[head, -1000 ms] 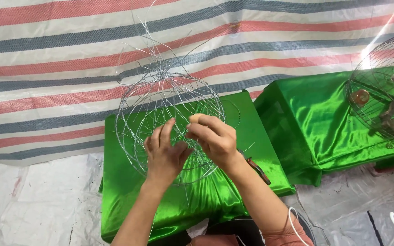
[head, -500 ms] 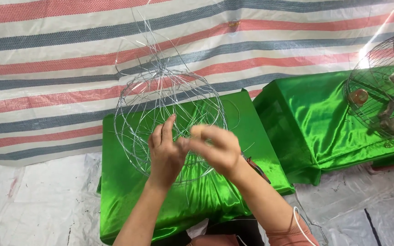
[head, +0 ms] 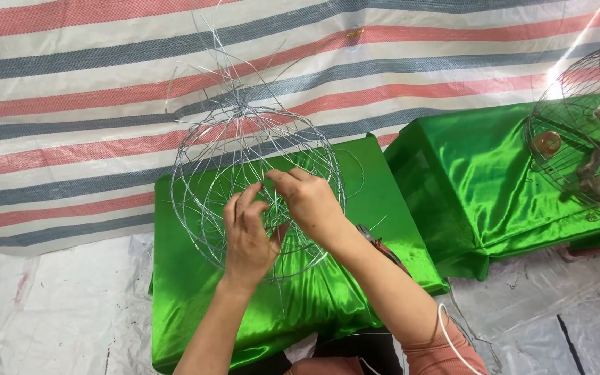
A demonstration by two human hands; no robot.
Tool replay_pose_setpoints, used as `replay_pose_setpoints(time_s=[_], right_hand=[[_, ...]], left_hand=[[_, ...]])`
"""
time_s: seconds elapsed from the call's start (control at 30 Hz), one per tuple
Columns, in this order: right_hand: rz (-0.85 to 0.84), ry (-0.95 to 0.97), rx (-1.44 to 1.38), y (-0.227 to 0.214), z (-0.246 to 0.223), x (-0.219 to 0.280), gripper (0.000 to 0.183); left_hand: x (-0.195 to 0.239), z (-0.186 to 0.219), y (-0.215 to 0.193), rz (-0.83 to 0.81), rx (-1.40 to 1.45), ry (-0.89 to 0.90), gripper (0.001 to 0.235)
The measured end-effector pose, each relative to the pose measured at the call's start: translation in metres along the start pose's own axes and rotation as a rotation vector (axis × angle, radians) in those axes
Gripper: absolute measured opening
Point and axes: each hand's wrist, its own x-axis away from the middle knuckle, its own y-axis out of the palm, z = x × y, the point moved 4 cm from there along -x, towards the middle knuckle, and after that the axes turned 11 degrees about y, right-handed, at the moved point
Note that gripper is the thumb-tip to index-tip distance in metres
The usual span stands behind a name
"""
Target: Reinforcing the joints of a wire frame by wrapping thin wire around the connections and cutting the excess with pliers.
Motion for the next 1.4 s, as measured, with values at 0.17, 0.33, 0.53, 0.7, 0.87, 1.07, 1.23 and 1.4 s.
replay_pose_setpoints(time_s=[0.17, 0.33, 0.53, 0.7, 0.87, 1.07, 1.23, 1.4], right_hand=[[-0.109, 0.122, 0.212, 0.004, 0.009, 0.008, 0.020], [-0.130, 0.146, 0.025, -0.004, 0.003, 0.013, 0.030], [0.151, 0.032, 0.029, -0.030, -0.015, 0.023, 0.024], [0.371, -0.004, 0.300, -0.042, -0.011, 0.080, 0.006], [0.325, 0.111, 0.446, -0.008, 0.011, 0.115, 0.022], [0.155, 0.226, 0.632, 0.013, 0.004, 0.097, 0.043], [0.241, 0.239, 0.609, 0.019, 0.011, 0.093, 0.016], [0.313, 0.178, 0.494, 0.004, 0.007, 0.104, 0.008]], left_hand=[[-0.003, 0.005, -0.004, 0.156, -0.030, 0.107, 0.074], [0.002, 0.012, -0.003, 0.170, -0.109, 0.137, 0.059], [0.002, 0.010, -0.002, 0.170, -0.078, 0.141, 0.063], [0.000, 0.002, 0.001, 0.163, -0.074, 0.119, 0.062], [-0.005, 0.008, -0.005, 0.068, -0.129, 0.122, 0.058], [-0.006, 0.005, -0.009, 0.028, -0.223, 0.125, 0.050], [-0.001, 0.001, -0.006, -0.020, -0.294, 0.096, 0.048], [-0.003, 0.002, -0.008, -0.037, -0.277, 0.080, 0.048]])
